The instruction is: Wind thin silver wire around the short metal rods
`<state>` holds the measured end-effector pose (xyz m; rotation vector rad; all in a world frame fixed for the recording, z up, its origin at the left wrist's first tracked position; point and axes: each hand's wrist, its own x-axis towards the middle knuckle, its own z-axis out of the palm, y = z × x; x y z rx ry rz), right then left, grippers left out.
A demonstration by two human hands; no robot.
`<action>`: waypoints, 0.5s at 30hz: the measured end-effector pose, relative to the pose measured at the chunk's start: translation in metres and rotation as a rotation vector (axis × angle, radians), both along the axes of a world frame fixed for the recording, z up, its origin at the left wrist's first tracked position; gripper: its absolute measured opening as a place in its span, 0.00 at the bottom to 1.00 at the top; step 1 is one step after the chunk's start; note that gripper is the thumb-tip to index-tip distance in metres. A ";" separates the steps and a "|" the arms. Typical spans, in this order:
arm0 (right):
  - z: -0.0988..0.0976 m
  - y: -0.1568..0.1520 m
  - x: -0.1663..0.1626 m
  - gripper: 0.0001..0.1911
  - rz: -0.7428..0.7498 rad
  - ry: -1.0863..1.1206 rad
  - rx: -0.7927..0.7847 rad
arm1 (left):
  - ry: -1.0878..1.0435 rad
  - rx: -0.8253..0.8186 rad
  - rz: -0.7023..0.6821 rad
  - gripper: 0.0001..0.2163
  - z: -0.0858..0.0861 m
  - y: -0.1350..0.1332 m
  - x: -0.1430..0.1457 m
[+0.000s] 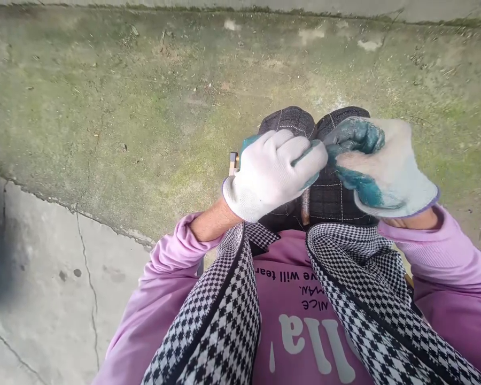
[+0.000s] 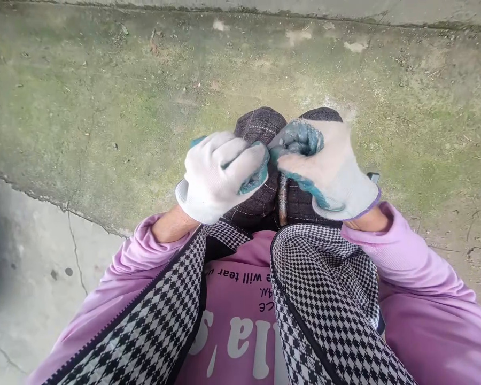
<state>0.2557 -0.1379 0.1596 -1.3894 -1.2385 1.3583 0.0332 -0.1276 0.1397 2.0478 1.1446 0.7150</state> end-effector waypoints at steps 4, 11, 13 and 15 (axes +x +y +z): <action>-0.002 0.004 0.001 0.14 0.020 0.174 -0.210 | 0.004 0.107 -0.055 0.13 -0.010 0.002 -0.004; 0.003 -0.006 0.006 0.06 -0.088 0.037 0.005 | -0.209 -0.303 0.123 0.07 0.013 0.004 -0.008; -0.001 -0.010 0.009 0.05 -0.197 -0.048 0.179 | -0.285 -0.403 0.158 0.05 0.020 0.008 -0.007; -0.006 -0.014 0.015 0.07 -0.267 -0.181 0.355 | -0.368 -0.469 0.159 0.05 0.024 0.012 -0.005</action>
